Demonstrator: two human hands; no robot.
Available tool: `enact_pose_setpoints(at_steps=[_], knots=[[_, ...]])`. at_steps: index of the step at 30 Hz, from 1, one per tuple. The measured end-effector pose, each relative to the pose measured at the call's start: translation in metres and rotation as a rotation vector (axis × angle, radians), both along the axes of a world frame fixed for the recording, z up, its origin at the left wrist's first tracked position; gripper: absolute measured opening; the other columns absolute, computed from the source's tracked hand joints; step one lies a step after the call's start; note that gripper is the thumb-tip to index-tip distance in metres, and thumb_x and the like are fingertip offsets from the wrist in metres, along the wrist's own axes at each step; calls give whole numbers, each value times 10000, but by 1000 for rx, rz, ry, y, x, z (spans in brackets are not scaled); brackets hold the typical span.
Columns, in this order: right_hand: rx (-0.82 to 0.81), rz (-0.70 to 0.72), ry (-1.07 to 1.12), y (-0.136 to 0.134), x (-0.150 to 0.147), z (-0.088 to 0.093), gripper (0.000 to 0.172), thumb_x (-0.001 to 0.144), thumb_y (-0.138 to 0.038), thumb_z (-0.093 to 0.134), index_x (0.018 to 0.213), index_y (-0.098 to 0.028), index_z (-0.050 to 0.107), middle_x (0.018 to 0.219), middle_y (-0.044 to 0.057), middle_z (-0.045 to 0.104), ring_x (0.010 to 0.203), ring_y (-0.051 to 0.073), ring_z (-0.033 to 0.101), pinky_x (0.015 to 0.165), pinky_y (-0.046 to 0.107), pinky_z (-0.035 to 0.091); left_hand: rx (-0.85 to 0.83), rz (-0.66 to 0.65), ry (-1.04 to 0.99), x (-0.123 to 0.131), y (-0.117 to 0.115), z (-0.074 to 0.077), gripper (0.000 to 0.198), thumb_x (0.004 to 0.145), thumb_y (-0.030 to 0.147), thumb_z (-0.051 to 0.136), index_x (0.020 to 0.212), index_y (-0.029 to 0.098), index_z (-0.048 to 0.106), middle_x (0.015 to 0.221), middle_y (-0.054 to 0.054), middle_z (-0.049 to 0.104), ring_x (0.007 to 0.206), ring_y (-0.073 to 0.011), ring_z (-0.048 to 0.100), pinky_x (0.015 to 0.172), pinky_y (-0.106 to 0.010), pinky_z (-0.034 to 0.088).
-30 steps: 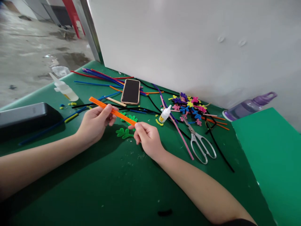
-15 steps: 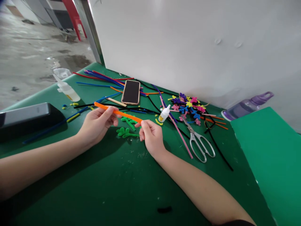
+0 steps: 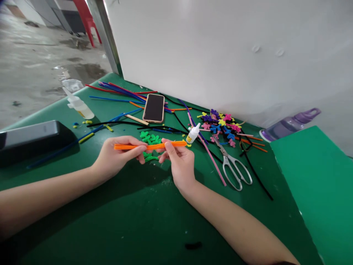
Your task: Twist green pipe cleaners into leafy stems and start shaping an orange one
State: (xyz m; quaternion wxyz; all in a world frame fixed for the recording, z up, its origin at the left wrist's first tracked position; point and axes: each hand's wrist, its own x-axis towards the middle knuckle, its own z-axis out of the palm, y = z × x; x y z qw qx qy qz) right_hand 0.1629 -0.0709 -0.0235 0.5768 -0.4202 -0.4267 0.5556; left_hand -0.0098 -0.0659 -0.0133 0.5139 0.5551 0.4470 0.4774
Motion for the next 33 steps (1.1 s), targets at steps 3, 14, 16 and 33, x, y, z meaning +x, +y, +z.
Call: enact_pose_setpoints(at_steps=[3, 14, 16, 33], knots=[[10, -45, -16, 1, 1, 0, 222, 833, -394, 580, 862, -194, 669, 623, -20, 567, 466, 77, 482, 562, 279, 488, 51, -145, 56, -1, -3, 2, 179, 769, 274, 658, 896, 155, 701, 802, -59, 735, 605, -149, 664, 664, -286, 554], [10, 155, -118, -5, 1, -4, 310, 873, -415, 511, 673, -184, 559, 512, -38, 474, 400, 72, 415, 403, 219, 315, 79, -233, -49, -4, 2, -1, 324, 873, 408, 488, 955, 154, 673, 724, -33, 625, 541, -107, 544, 535, -238, 438], [0, 289, -174, -9, 0, -3, 322, 886, -411, 488, 666, -182, 543, 508, -31, 499, 414, 83, 446, 421, 224, 343, 54, -183, 42, -3, 4, 0, 215, 816, 319, 592, 926, 165, 696, 690, -8, 604, 526, -91, 505, 507, -215, 421], [78, 569, -375, -18, 1, 2, 336, 901, -316, 448, 605, -164, 491, 506, -33, 479, 471, 89, 500, 481, 212, 399, -170, -287, -229, 4, 0, -1, 124, 748, 202, 684, 652, 131, 651, 611, 28, 603, 563, -61, 523, 547, -163, 420]])
